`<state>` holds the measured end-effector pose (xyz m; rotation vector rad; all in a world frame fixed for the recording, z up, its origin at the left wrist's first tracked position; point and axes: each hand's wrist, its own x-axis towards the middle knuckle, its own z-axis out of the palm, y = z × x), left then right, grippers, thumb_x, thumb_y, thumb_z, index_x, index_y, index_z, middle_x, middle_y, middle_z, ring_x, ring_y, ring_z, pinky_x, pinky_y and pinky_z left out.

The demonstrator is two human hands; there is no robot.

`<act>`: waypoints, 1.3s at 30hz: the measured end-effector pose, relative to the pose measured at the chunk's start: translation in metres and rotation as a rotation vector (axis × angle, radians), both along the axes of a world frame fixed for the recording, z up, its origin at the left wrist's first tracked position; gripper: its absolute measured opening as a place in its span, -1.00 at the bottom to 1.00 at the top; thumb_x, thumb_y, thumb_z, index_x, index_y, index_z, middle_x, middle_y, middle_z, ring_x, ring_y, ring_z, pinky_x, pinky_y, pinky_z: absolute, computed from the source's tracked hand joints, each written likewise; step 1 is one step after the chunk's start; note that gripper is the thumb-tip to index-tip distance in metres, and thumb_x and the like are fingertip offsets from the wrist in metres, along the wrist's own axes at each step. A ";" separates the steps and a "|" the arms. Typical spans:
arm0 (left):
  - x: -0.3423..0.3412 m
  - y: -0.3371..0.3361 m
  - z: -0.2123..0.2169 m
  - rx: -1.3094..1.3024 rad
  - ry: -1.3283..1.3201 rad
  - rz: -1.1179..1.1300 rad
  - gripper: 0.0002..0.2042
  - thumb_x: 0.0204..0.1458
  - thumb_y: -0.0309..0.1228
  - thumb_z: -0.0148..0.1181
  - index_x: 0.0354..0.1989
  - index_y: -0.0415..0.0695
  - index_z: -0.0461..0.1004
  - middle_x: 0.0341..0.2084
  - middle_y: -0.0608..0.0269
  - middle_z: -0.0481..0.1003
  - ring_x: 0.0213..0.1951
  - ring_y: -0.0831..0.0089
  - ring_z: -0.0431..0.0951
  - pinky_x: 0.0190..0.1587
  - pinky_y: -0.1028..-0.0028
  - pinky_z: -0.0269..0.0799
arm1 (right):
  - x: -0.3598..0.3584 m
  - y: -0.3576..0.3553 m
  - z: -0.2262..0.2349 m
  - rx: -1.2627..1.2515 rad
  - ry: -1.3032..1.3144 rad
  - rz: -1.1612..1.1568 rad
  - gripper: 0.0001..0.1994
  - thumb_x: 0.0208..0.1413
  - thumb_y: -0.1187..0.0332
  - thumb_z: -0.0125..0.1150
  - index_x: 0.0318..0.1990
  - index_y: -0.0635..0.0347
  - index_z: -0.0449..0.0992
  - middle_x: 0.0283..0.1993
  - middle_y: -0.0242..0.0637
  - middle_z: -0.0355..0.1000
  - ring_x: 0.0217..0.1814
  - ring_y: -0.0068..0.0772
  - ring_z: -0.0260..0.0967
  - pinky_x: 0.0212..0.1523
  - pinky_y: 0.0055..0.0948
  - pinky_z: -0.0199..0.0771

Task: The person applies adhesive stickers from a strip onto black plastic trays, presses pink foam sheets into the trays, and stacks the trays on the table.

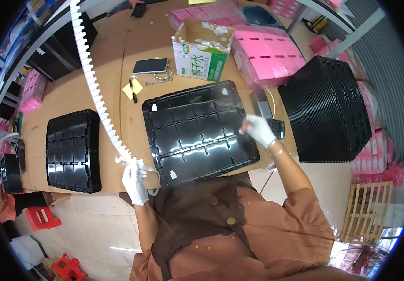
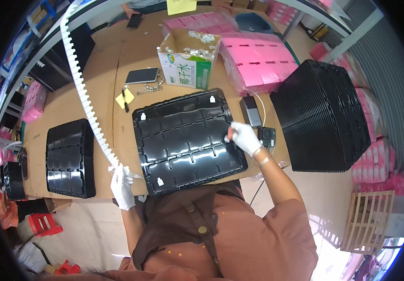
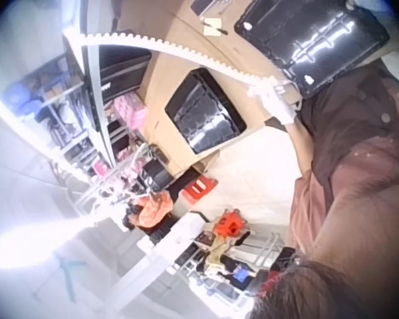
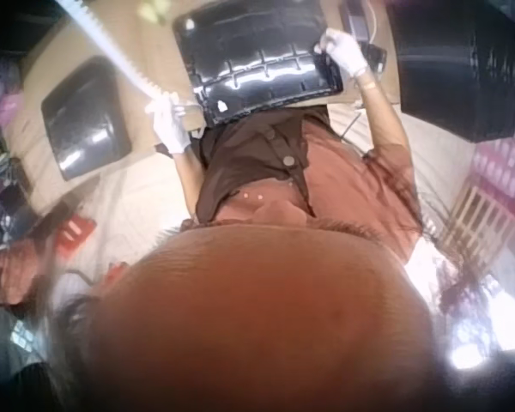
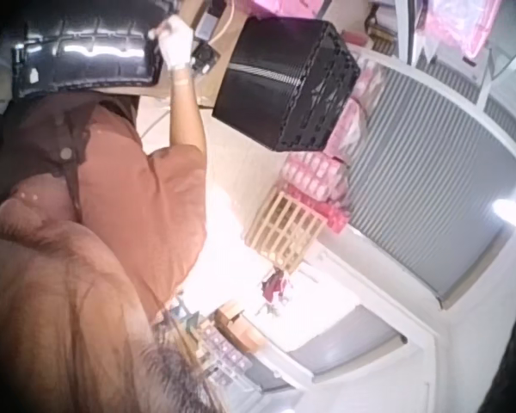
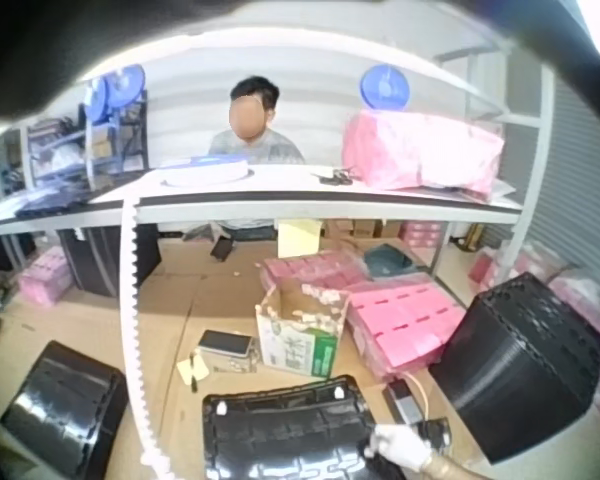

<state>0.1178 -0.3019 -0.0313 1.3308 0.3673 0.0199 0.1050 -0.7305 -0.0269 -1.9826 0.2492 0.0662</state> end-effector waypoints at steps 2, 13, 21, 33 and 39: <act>0.000 -0.002 0.009 0.002 0.006 0.028 -0.80 0.19 -0.37 0.07 -0.18 -0.26 0.48 -0.47 0.32 0.46 -0.56 0.69 0.37 -0.50 0.69 0.30 | 0.048 0.005 -0.008 -0.232 -0.115 -0.059 -0.92 -0.07 0.61 0.03 -0.49 0.27 0.44 -0.54 -0.16 0.47 -0.37 -0.30 0.52 -0.29 -0.39 0.47; -0.006 0.003 0.011 0.118 -0.003 0.039 -0.76 0.15 -0.31 0.13 -0.24 -0.27 0.53 -0.48 0.29 0.51 -0.53 0.67 0.41 -0.47 0.65 0.33 | 0.175 -0.033 -0.038 -0.772 -0.010 0.302 -0.93 -0.14 0.44 0.21 -0.44 0.16 0.56 -0.40 -0.08 0.51 -0.32 -0.01 0.48 -0.27 -0.21 0.46; 0.003 0.001 0.006 0.131 0.023 0.029 -0.76 0.14 -0.30 0.15 -0.24 -0.26 0.54 -0.47 0.29 0.53 -0.53 0.67 0.42 -0.46 0.65 0.34 | 0.168 -0.026 -0.032 -0.806 -0.099 0.254 -0.90 -0.13 0.42 0.27 -0.44 0.22 0.51 -0.44 -0.02 0.48 -0.36 0.04 0.45 -0.28 -0.21 0.45; 0.000 0.004 -0.002 0.097 0.058 0.006 -0.77 0.15 -0.31 0.14 -0.22 -0.25 0.55 -0.41 0.28 0.55 -0.48 0.67 0.45 -0.43 0.66 0.35 | 0.153 -0.033 -0.041 -0.519 -0.313 0.097 -0.91 -0.08 0.54 0.09 -0.56 0.27 0.47 -0.55 -0.09 0.43 -0.47 -0.18 0.42 -0.36 -0.30 0.40; 0.000 0.009 0.005 0.182 0.051 0.030 -0.76 0.15 -0.30 0.14 -0.26 -0.26 0.55 -0.47 0.31 0.53 -0.50 0.65 0.43 -0.44 0.64 0.34 | 0.160 0.042 -0.011 -0.145 -0.256 -0.137 -0.91 -0.07 0.63 0.04 -0.51 0.26 0.43 -0.56 -0.27 0.40 -0.48 -0.50 0.36 -0.41 -0.45 0.41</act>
